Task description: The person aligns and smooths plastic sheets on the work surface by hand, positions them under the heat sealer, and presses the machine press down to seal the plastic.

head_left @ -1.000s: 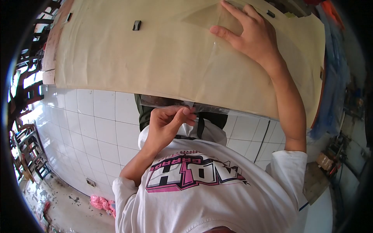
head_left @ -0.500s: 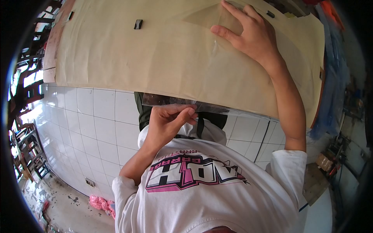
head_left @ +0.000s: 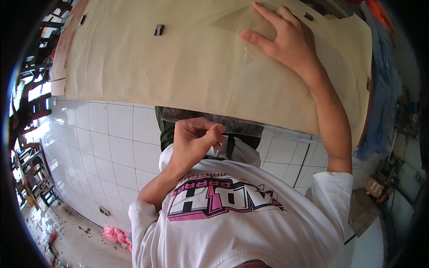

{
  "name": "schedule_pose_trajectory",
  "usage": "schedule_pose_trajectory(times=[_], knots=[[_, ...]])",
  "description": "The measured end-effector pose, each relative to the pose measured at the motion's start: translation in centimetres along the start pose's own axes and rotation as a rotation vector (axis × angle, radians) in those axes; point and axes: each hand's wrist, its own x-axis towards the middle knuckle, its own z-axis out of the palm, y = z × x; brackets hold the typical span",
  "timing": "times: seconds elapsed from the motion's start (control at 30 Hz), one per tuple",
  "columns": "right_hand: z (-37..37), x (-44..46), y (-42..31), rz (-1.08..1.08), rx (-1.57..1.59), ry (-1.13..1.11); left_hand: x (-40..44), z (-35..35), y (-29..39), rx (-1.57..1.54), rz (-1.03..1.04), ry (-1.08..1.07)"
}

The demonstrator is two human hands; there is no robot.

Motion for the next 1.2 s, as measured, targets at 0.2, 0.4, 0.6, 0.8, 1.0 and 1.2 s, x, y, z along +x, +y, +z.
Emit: schedule_pose_trajectory(times=[0.2, 0.4, 0.6, 0.8, 1.0, 1.2], knots=[[0.0, 0.1, 0.1, -0.001, 0.013, -0.004, 0.1, 0.2, -0.1, -0.027, -0.012, -0.008], [1.7, -0.3, 1.4, 0.003, -0.052, 0.042, -0.1, -0.1, 0.3, -0.026, -0.009, -0.03], [1.8, -0.4, 1.6, 0.034, -0.006, 0.008, -0.3, -0.1, 0.7, 0.028, -0.066, -0.027], [1.5, -0.2, 1.5, 0.026, -0.023, -0.001, -0.7, 0.1, 1.4, 0.02, -0.03, -0.05], [1.5, -0.2, 1.6, 0.023, -0.022, 0.01, -0.8, 0.1, 1.6, 0.056, 0.025, -0.08], [1.1, 0.0, 1.4, 0.006, -0.011, 0.002, -0.8, -1.3, 3.4, 0.187, 0.079, -0.167]])
